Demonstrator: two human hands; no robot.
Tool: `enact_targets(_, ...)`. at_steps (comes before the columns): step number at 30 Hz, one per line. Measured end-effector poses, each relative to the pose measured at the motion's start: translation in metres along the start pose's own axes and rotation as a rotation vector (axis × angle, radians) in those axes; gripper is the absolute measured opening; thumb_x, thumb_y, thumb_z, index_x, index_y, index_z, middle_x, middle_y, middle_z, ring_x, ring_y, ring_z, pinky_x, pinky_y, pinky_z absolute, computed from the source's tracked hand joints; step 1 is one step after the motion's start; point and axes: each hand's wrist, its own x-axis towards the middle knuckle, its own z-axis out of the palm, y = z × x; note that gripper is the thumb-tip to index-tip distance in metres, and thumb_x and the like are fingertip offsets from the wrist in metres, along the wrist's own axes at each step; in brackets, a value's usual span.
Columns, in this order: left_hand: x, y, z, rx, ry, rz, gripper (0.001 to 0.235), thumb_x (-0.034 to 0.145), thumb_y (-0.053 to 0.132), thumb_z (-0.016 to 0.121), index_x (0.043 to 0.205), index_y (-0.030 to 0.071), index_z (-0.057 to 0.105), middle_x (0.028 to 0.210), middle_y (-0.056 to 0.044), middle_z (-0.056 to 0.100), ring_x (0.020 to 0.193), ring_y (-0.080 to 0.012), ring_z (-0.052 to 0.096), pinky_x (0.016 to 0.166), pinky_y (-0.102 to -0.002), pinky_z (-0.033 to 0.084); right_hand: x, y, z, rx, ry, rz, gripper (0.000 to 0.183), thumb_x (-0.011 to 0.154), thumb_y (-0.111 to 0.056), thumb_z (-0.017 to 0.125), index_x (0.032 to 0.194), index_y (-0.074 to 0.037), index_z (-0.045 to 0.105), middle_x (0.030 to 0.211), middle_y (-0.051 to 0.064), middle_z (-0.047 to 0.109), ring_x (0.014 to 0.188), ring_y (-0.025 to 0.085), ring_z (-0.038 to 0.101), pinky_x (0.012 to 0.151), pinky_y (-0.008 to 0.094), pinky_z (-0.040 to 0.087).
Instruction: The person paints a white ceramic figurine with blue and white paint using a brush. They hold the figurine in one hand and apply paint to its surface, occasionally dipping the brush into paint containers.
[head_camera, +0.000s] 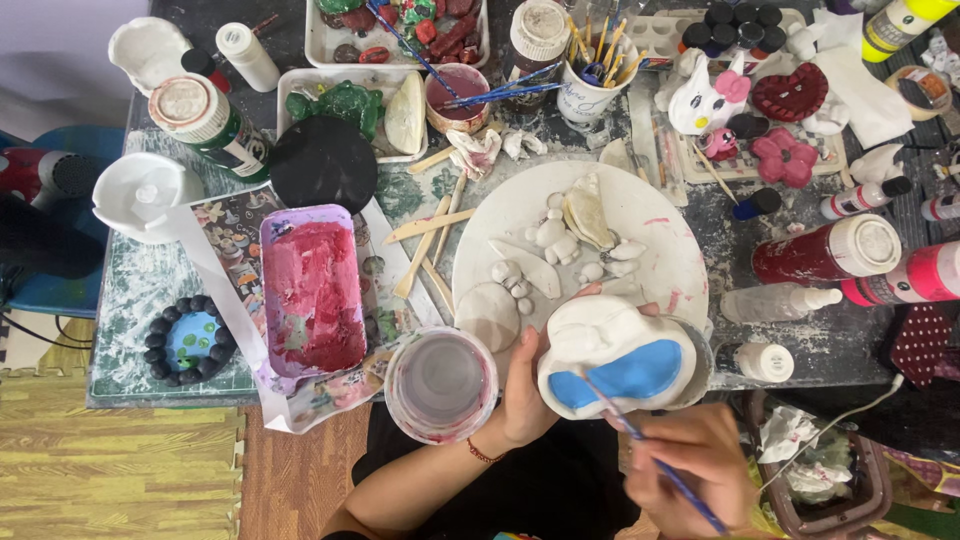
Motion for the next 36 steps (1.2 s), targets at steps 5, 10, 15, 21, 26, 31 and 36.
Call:
enact_targets(5,-0.002,0.002,-0.005,-0.067,-0.028,-0.071,0.09,0.102,0.073,0.028,0.171,0.019,0.005,0.169,-0.029,0.026,0.146,-0.0506,0.042,0.078,-0.054,0.06,-0.021,0.017,-0.022,0.072,0.142,0.073,0.031,0.094,-0.022,0.07,0.115,-0.008,0.053,0.099,0.007,0.073,0.087,0.018,0.069,0.08,0.032,0.056)
enact_targets(10,-0.002,0.001,-0.002,-0.12,-0.038,-0.069,0.092,0.103,0.074,0.029,0.173,0.021,0.003,0.17,-0.029,0.027,0.146,-0.0514,0.041,0.074,-0.053,0.061,0.014,0.021,0.002,0.043,0.355,-0.013,0.03,0.106,-0.038,0.048,0.112,-0.009,0.051,0.118,0.022,0.068,0.119,0.032,0.068,0.111,0.052,0.052)
enact_targets(15,0.002,0.002,0.001,-0.219,0.004,-0.074,0.094,0.102,0.075,0.028,0.174,0.02,0.005,0.168,-0.03,0.028,0.146,-0.0505,0.042,0.073,-0.051,0.062,0.034,-0.019,0.025,-0.185,0.173,0.047,0.073,0.079,-0.05,0.08,0.11,-0.012,0.026,0.148,0.031,0.041,0.149,0.044,0.038,0.127,0.06,0.03)
enact_targets(21,-0.002,0.002,0.013,-0.075,0.003,0.043,0.097,0.096,0.08,0.02,0.171,0.021,0.001,0.17,-0.024,0.024,0.155,-0.0422,0.033,0.116,-0.052,0.046,0.039,-0.021,0.039,-0.279,0.1,0.022,0.099,0.052,-0.044,0.097,0.108,-0.009,0.022,0.149,0.04,0.03,0.144,0.051,0.038,0.118,0.056,0.038)
enact_targets(26,-0.006,0.002,0.019,0.063,-0.078,0.09,0.089,0.103,0.073,0.015,0.17,0.017,0.001,0.174,-0.02,0.017,0.161,-0.0372,0.022,0.134,-0.049,0.019,0.043,-0.021,0.031,-0.26,0.048,0.13,0.098,0.049,-0.036,0.098,0.106,-0.007,0.024,0.148,0.042,0.032,0.139,0.049,0.044,0.104,0.044,0.046)
enact_targets(31,-0.008,-0.007,0.021,0.133,-0.083,0.09,0.079,0.108,0.065,0.021,0.168,0.017,0.003,0.178,-0.018,0.009,0.164,-0.0362,0.017,0.135,-0.05,0.016,0.036,-0.008,0.018,-0.025,0.032,0.203,0.095,0.061,-0.037,0.098,0.111,-0.011,0.022,0.155,0.037,0.029,0.123,0.03,0.049,0.097,0.035,0.046)
enact_targets(36,-0.009,-0.005,0.023,0.403,-0.182,0.199,0.085,0.108,0.072,0.031,0.168,0.017,0.008,0.181,-0.019,0.003,0.165,-0.0371,0.014,0.135,-0.051,0.015,0.039,-0.005,0.029,0.394,0.169,0.141,0.086,0.071,-0.035,0.093,0.118,-0.02,0.022,0.166,0.031,0.022,0.151,0.039,0.036,0.124,0.053,0.036)
